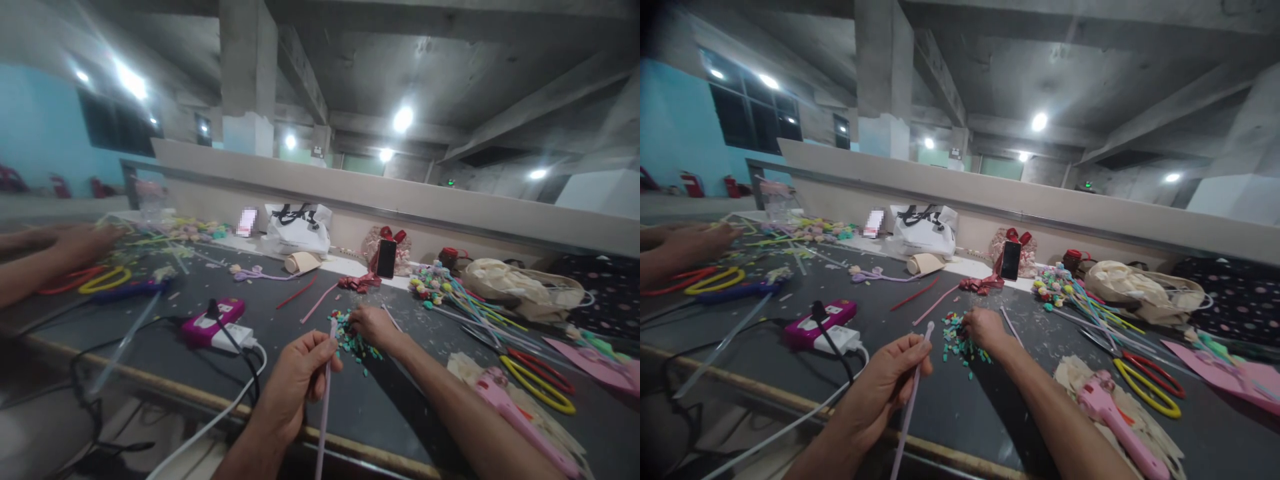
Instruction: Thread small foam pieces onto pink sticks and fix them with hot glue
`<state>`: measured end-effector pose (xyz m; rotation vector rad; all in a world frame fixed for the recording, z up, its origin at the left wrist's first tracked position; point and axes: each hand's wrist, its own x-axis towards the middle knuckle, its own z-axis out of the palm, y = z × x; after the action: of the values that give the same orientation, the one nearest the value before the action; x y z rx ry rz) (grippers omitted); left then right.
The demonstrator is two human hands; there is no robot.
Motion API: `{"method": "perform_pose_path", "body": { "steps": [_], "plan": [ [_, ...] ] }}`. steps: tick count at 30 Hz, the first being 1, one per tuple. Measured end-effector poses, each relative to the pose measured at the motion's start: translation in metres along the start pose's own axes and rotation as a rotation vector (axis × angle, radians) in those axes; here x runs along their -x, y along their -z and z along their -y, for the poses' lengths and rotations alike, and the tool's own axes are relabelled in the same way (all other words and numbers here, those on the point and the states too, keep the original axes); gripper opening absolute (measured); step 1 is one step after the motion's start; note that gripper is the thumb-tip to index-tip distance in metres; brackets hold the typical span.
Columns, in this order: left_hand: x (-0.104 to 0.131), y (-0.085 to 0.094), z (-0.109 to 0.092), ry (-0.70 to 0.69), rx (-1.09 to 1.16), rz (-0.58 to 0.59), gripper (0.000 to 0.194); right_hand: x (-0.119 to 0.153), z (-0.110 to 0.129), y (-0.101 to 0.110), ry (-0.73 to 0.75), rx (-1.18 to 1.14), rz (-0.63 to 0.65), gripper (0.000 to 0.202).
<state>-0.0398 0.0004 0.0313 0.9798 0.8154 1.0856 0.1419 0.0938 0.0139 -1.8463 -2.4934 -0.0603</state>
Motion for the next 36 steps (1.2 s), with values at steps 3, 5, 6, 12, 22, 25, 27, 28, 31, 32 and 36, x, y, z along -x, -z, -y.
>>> {"method": "perform_pose_path", "body": {
  "steps": [3,5,6,12,22,25,27,28,31,32,36],
  "plan": [
    [0.0,0.0,-0.001,0.007,0.003,0.008,0.023,-0.003,0.0,-0.001,-0.018,-0.032,-0.009,0.02],
    [-0.001,0.001,-0.001,0.009,0.005,0.009,0.024,-0.003,-0.002,-0.001,-0.036,-0.07,-0.036,0.019],
    [-0.001,0.001,-0.001,0.008,0.006,0.006,0.024,-0.001,-0.004,-0.001,-0.047,-0.095,-0.055,0.019],
    [-0.002,0.002,0.0,-0.004,0.021,0.009,0.025,0.02,-0.018,0.002,-0.115,-0.365,-0.208,0.008],
    [-0.013,-0.005,0.021,0.051,-0.039,0.094,0.026,0.044,-0.022,-0.002,-0.093,-0.93,-0.224,0.017],
    [-0.018,-0.004,0.026,0.058,-0.05,0.114,0.028,0.044,-0.021,-0.004,-0.109,-1.007,-0.233,0.015],
    [-0.02,-0.004,0.027,0.06,-0.058,0.115,0.029,0.044,-0.02,-0.005,-0.119,-1.039,-0.264,0.013],
    [-0.021,-0.004,0.027,0.062,-0.061,0.115,0.029,0.044,-0.019,-0.005,-0.123,-1.052,-0.283,0.011],
    [-0.021,-0.005,0.025,0.071,-0.068,0.113,0.03,0.045,-0.016,-0.004,-0.132,-1.098,-0.307,0.01],
    [-0.021,-0.005,0.025,0.069,-0.069,0.11,0.03,0.045,-0.015,-0.003,-0.136,-1.119,-0.298,0.012],
    [-0.022,-0.005,0.025,0.041,-0.079,0.115,0.031,0.048,-0.011,-0.001,-0.153,-1.227,-0.229,0.022]
  ]
}}
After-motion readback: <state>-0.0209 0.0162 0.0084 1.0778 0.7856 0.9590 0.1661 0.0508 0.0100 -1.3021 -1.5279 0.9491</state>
